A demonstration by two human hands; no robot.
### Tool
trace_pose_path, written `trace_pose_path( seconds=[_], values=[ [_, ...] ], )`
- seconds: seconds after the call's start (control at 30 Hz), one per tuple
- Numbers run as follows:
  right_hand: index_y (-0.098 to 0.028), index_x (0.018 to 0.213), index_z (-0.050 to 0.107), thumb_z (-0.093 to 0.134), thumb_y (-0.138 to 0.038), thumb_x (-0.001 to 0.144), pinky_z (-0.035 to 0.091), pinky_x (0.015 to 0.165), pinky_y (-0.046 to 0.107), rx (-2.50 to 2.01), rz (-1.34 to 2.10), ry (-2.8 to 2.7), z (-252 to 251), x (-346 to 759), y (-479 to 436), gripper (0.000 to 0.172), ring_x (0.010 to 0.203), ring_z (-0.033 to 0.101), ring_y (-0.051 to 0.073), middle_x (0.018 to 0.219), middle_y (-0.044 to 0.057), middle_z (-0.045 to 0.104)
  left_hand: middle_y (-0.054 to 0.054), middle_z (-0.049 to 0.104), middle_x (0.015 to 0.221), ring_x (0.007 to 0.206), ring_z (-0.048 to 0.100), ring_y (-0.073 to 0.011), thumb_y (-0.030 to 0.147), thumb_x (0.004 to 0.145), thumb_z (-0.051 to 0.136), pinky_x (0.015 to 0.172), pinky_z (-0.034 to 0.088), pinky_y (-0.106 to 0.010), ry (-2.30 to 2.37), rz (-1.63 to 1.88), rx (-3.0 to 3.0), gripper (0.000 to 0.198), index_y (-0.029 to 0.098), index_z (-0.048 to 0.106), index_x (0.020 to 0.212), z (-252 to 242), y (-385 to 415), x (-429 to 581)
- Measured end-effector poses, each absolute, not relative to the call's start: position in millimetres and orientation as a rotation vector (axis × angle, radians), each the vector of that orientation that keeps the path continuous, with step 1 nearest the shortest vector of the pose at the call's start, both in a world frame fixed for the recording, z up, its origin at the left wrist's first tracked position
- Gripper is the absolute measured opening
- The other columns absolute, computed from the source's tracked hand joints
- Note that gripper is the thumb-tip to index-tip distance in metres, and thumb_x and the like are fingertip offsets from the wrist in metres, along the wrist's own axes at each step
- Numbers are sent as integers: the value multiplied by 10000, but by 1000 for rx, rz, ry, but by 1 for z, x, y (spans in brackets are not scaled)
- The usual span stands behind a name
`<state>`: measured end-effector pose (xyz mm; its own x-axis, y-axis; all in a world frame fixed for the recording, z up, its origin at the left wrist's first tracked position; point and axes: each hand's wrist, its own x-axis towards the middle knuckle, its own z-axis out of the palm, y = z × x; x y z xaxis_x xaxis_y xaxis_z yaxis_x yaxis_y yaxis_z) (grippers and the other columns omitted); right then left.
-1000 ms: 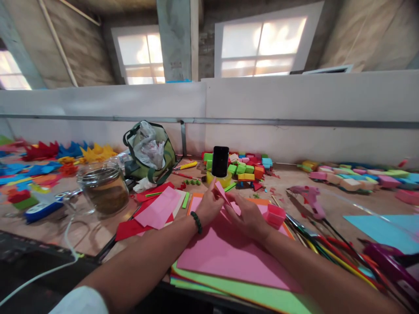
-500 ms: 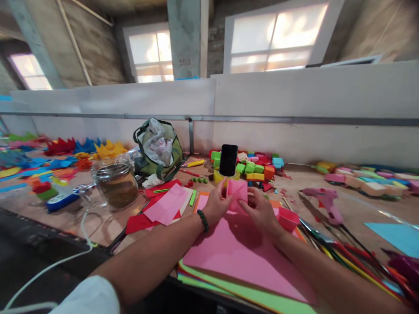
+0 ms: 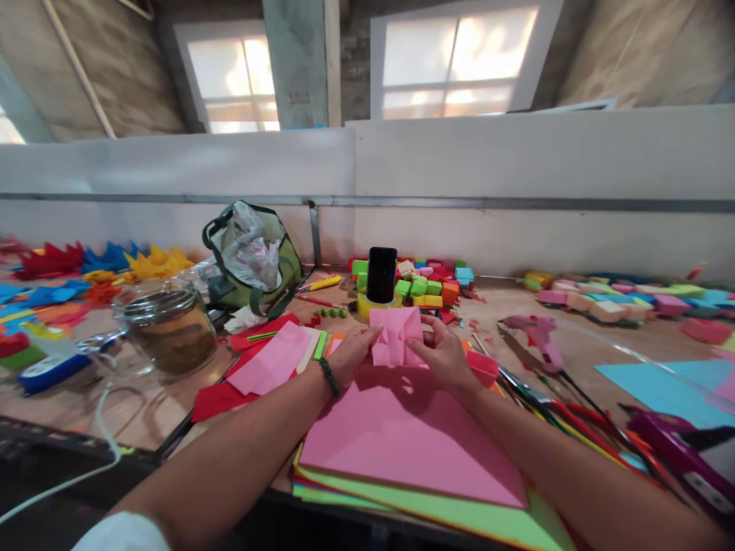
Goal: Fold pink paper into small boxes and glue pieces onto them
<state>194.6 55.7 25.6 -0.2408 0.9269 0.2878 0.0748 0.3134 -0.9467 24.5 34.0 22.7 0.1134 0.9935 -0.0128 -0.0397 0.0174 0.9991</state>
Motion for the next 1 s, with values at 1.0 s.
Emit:
trace_pose_path(
  seconds=[1.0],
  values=[
    [-241,1369,454,496,-157,765,468,561,228,-781,727,-1927,22,216,67,612,559,534,88,902,21,690,-76,714,876,770,639,-184,330,615,788,712,478,-281,840,1293,1081,371,124,714,914,27,33,18]
  ],
)
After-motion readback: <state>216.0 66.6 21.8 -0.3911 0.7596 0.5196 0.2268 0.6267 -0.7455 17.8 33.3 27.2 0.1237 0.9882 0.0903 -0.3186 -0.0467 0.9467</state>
